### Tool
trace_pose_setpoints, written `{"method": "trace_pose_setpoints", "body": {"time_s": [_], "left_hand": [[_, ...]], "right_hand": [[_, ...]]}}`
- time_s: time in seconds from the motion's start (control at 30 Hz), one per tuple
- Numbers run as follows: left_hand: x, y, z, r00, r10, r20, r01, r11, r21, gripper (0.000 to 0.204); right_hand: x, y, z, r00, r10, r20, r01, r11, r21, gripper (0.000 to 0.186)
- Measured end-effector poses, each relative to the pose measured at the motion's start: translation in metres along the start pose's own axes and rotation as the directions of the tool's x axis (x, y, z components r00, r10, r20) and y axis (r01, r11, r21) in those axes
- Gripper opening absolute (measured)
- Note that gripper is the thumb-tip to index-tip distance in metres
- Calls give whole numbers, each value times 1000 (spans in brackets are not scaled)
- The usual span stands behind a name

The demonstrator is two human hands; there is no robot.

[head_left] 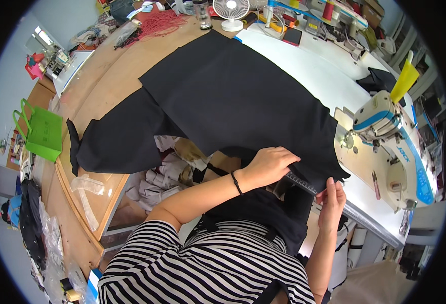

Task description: The person uses small scissors to trim the edges of a black fabric piece on a sewing table. They repeatedly fold and reposition the fabric to access different edges, cutting small sections at a time. The fabric is handled one piece at a time, and the trimmed edges are left on the table.

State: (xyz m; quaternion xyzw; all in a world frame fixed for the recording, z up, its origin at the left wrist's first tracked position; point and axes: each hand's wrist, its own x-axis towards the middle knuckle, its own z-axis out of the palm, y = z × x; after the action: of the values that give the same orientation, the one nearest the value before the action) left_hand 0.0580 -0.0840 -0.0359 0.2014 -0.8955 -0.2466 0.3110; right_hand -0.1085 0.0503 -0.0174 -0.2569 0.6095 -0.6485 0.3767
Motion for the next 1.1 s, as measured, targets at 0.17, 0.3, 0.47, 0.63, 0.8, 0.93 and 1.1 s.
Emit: {"method": "trace_pose_setpoints", "body": {"time_s": [0.17,0.3,0.47,0.63,0.8,0.93,1.1], "left_hand": [[17,-2,-6,907,-411,89,408,810,-422,32],[0,-33,-27,735,-618,278,238,-149,-960,31],[-25,-41,-30,587,-673,450,333,-305,-892,33],[-29,-33,-34,619,-639,457,298,-347,-889,35],[-32,-26,-30,647,-561,516,304,-431,-849,32],[-24,-8,-34,608,-533,588,427,-405,-809,43],[-22,1,-22,811,-488,324,484,246,-840,39]], "right_hand": [[39,-48,42,909,-313,275,353,929,-110,32],[64,-47,4,873,-441,209,469,640,-609,34],[74,8,-133,747,-656,105,71,-78,-994,36],[87,12,-179,831,-556,5,-45,-75,-996,29],[96,9,-188,793,-606,60,51,-33,-998,17],[90,13,-179,801,-585,-127,121,366,-923,17],[29,-7,-69,959,-176,-221,56,885,-462,28]]}}
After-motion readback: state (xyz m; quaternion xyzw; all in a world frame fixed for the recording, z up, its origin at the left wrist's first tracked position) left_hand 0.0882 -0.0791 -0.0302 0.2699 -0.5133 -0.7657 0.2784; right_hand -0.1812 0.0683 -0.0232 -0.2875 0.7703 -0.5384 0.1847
